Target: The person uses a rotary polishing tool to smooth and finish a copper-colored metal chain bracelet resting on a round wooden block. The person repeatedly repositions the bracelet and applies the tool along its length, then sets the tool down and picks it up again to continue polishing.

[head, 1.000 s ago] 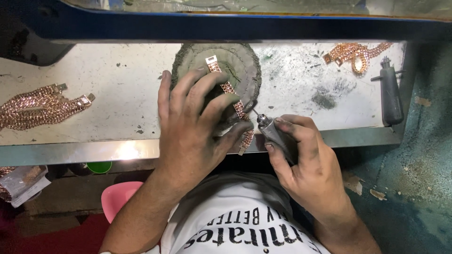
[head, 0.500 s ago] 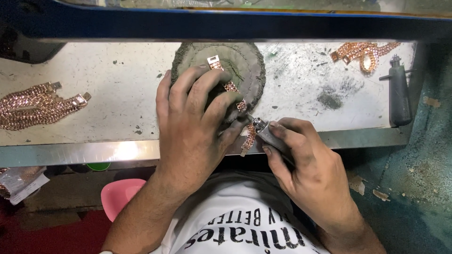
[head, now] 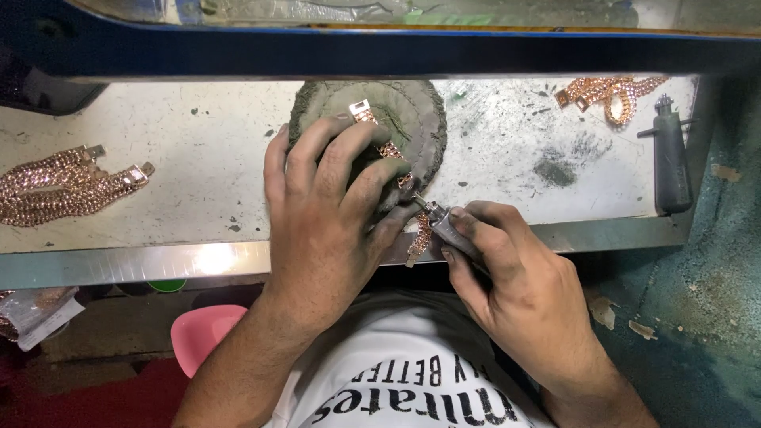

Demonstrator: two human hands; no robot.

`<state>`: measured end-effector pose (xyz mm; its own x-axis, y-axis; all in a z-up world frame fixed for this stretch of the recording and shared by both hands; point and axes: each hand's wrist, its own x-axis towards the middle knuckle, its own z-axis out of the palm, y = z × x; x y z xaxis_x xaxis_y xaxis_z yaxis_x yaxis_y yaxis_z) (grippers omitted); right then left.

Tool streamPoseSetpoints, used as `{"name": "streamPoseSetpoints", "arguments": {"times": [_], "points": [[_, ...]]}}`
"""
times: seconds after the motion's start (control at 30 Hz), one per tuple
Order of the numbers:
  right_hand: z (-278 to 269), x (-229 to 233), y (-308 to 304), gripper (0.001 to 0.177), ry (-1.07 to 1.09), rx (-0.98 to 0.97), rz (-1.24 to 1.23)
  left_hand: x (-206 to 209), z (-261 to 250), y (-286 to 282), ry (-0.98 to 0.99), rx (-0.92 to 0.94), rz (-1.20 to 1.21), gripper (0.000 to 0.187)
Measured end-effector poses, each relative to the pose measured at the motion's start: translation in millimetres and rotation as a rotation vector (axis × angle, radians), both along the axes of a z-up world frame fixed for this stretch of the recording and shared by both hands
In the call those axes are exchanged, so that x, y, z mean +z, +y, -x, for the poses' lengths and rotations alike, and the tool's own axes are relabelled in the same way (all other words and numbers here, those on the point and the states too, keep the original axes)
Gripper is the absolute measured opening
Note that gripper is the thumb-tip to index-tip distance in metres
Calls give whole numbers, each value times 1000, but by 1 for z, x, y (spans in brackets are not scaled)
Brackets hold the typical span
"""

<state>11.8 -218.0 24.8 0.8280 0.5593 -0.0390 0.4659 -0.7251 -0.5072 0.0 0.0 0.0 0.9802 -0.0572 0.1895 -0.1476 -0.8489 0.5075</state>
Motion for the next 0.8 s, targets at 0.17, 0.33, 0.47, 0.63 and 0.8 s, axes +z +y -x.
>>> {"name": "streamPoseSetpoints", "arguments": {"times": [0.17,0.33,0.47,0.63,0.8], "points": [[1,-9,-4,43,15,-58,-82,-1,0,-1,-20,-1,14,54],[3,-5,1,43,-24,-25,14,-7,0,0,-24,14,-12,62],[5,-5,3,50,-13,-41,37,-2,1,2,-44,31,-49,57],[7,-8,1,46,-32,-69,80,-2,3,0,-80,44,-18,53],[7,-10,1,49,-43,-64,92,-1,2,1,-73,46,-30,51]]}}
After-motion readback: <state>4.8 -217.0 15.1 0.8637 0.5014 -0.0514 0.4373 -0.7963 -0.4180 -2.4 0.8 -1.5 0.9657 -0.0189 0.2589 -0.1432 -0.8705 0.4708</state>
